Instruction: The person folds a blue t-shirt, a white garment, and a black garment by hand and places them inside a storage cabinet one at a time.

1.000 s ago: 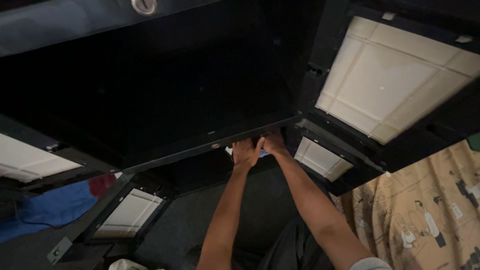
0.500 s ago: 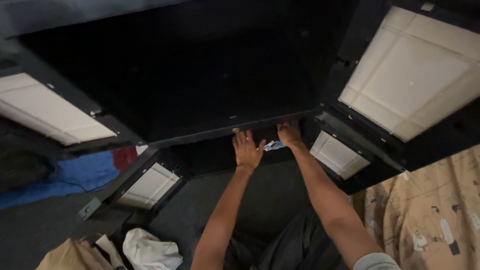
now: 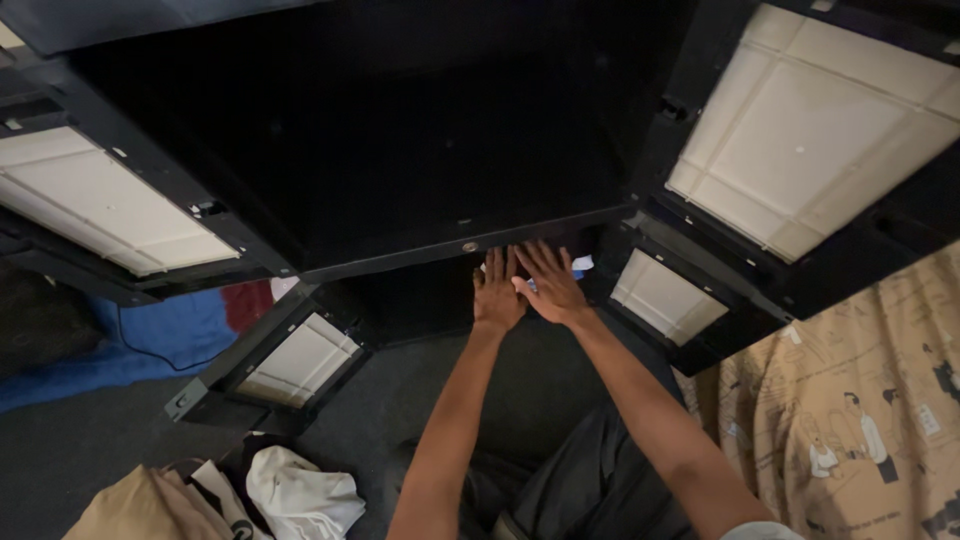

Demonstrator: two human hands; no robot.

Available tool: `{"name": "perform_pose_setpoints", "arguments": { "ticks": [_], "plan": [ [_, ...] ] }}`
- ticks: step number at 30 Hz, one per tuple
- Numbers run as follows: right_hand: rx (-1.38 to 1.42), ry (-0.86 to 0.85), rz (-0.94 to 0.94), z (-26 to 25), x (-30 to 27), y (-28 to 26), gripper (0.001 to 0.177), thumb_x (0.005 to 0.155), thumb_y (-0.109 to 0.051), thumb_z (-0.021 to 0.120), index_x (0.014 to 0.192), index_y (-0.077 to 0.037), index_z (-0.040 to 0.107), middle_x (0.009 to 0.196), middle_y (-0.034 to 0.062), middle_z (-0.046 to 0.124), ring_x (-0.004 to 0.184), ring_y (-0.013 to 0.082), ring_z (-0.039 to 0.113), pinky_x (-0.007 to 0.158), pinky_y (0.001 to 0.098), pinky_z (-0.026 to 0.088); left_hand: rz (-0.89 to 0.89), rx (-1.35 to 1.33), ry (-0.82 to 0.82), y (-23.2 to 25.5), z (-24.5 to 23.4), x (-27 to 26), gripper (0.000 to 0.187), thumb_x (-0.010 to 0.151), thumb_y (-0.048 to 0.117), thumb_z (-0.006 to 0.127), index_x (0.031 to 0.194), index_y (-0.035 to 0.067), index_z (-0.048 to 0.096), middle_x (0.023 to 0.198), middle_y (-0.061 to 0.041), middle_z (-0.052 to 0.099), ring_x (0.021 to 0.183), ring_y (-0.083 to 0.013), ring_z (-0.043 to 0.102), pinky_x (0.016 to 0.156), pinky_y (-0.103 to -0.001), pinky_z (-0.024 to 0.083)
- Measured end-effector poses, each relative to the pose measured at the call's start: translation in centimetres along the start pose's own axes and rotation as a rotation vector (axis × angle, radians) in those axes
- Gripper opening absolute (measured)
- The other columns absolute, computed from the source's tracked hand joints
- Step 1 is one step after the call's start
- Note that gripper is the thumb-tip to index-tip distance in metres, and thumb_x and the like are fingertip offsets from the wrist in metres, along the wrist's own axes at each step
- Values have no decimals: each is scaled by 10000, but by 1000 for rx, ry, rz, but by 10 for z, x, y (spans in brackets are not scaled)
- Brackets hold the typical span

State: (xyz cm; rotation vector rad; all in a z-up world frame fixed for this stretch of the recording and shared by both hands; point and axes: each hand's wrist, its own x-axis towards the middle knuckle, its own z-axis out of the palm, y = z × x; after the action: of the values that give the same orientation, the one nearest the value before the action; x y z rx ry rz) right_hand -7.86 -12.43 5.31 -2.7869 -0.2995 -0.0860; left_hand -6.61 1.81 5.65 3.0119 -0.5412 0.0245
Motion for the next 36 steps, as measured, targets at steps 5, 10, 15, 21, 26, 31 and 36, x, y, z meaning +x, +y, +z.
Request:
{"name": "perform_pose_setpoints", "arguments": {
  "ticks": [5,10,15,21,26,31,36],
  "plan": [
    [-112,26,199,26,21,39,889,985,-716,203,1627,-104,137,1698,190,39,1560,390,1,1243,546,49,-15,13,-63,-2,1,4,1017,944,568,597,1646,144,-4,1705,-162,31,1569,-313,81,1236,-569,214],
    [3,108,347,48,32,65,916,1012,-725,226,1636,-70,90,1686,247,-9,1562,393,-13,1286,513,91,-21,60,-105,2,-9,-1,1076,930,579,628,1627,98,-37,1698,-184,-27,1579,-337,60,1221,-558,229],
    [109,32,427,53,41,70,903,983,-699,267,1637,-121,37,1700,222,-47,1576,387,-22,1256,519,95,-102,18,-158,6,-15,-6,1157,916,586,633,1639,19,-71,1712,-204,-42,1564,-333,81,1230,-533,259],
    [72,96,358,62,50,84,895,988,-605,420,1634,-80,90,1674,281,10,1541,469,59,1259,522,111,-118,1,-118,32,-51,-7,1214,871,693,656,1596,3,-31,1681,-247,-51,1575,-400,-33,1241,-586,149],
    [-405,60,124,61,55,96,784,1018,-419,472,1669,-77,199,1723,199,96,1559,492,87,1283,541,114,204,81,-123,54,-50,3,1289,790,683,727,1636,56,-16,1713,-185,-19,1583,-335,-53,1281,-528,33],
    [-9,-84,283,49,64,97,771,1066,-493,384,1629,-35,123,1692,248,19,1540,477,33,1268,505,99,197,256,-192,38,-29,11,1340,768,710,733,1632,62,-60,1726,-152,-62,1590,-294,-81,1290,-491,-9],
    [31,-173,376,42,64,92,816,1036,-555,361,1637,-114,29,1703,188,-55,1557,407,23,1273,483,106,90,257,-214,25,-22,13,1374,771,728,726,1604,23,-109,1712,-176,-99,1580,-330,-93,1267,-509,16]
  ]
}}
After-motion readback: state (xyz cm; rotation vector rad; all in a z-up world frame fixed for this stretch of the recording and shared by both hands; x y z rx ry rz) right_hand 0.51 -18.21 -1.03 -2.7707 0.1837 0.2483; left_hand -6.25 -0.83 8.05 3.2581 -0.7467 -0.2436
